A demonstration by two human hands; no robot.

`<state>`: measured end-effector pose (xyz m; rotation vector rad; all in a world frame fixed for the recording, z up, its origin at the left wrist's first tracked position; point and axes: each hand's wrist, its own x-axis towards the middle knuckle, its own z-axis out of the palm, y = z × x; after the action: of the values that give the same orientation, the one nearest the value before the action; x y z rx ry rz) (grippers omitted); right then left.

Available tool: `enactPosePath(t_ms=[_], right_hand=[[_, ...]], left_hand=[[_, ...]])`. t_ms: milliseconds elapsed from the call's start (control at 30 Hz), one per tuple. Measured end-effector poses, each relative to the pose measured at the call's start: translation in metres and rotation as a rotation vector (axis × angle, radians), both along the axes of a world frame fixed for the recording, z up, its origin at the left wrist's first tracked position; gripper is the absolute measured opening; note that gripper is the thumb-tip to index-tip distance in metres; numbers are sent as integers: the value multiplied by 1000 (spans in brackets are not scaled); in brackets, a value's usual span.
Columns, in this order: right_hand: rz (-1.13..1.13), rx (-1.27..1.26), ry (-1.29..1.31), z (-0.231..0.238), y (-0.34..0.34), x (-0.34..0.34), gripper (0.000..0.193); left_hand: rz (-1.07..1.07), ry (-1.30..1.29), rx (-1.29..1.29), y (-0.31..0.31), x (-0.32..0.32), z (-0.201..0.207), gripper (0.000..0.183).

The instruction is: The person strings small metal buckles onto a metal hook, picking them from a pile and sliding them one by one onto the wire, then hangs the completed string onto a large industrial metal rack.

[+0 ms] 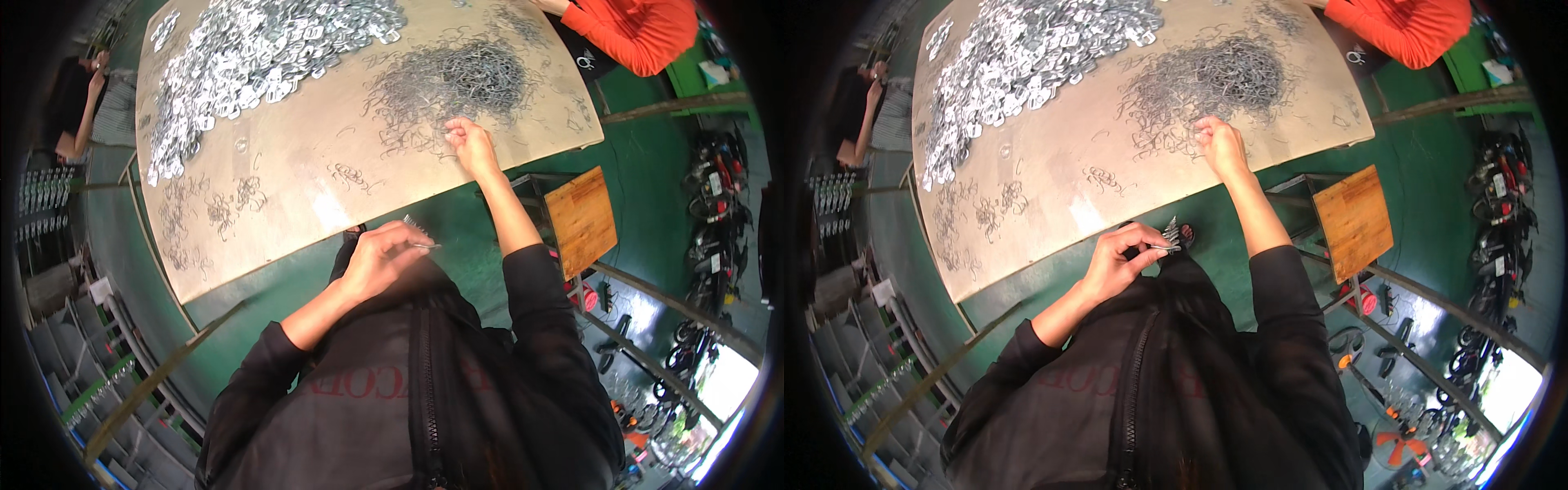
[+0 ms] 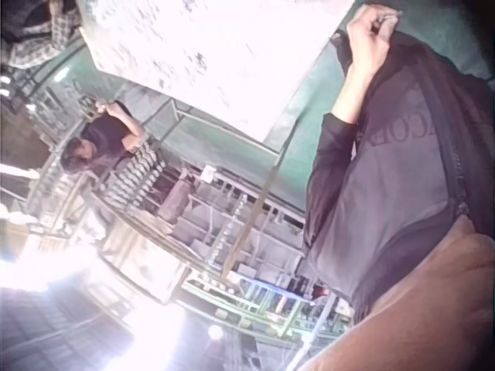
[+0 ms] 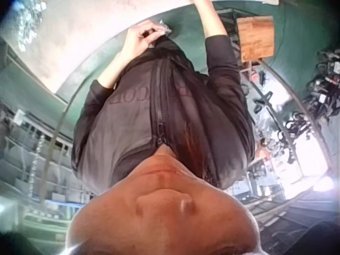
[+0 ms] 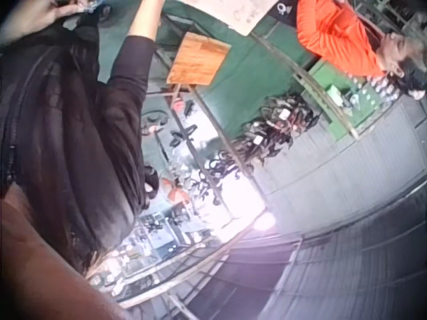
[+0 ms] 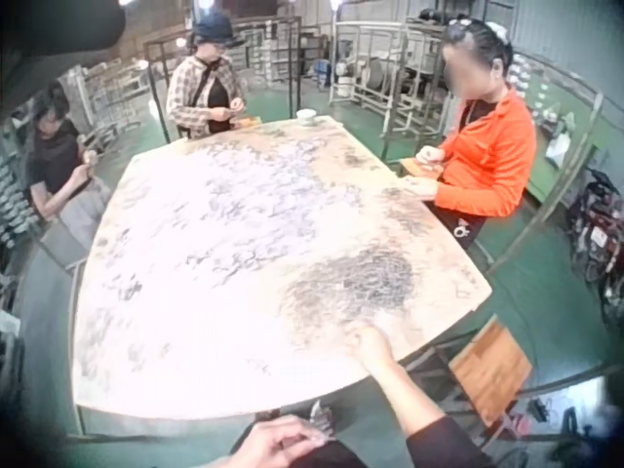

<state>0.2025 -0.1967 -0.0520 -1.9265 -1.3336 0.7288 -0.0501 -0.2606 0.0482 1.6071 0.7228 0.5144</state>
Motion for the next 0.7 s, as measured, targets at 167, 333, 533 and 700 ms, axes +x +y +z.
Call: enactPosePath(t_ms=[167,333,533,700], right_hand=[[-311,45,427,28,-30,-12,11],[-509,230,655,119,-121,-54,11],[-828,474,648,169,-206,-129,4],[-1077,519,472,169,-235,-167,5]], left_hand=[[-105,-25,79,10,7,12,14],[-279,-77,166,20,23,31,14],[-524,-237,216,19,48,47,16],[-753,-167,60,0,63,58,16]])
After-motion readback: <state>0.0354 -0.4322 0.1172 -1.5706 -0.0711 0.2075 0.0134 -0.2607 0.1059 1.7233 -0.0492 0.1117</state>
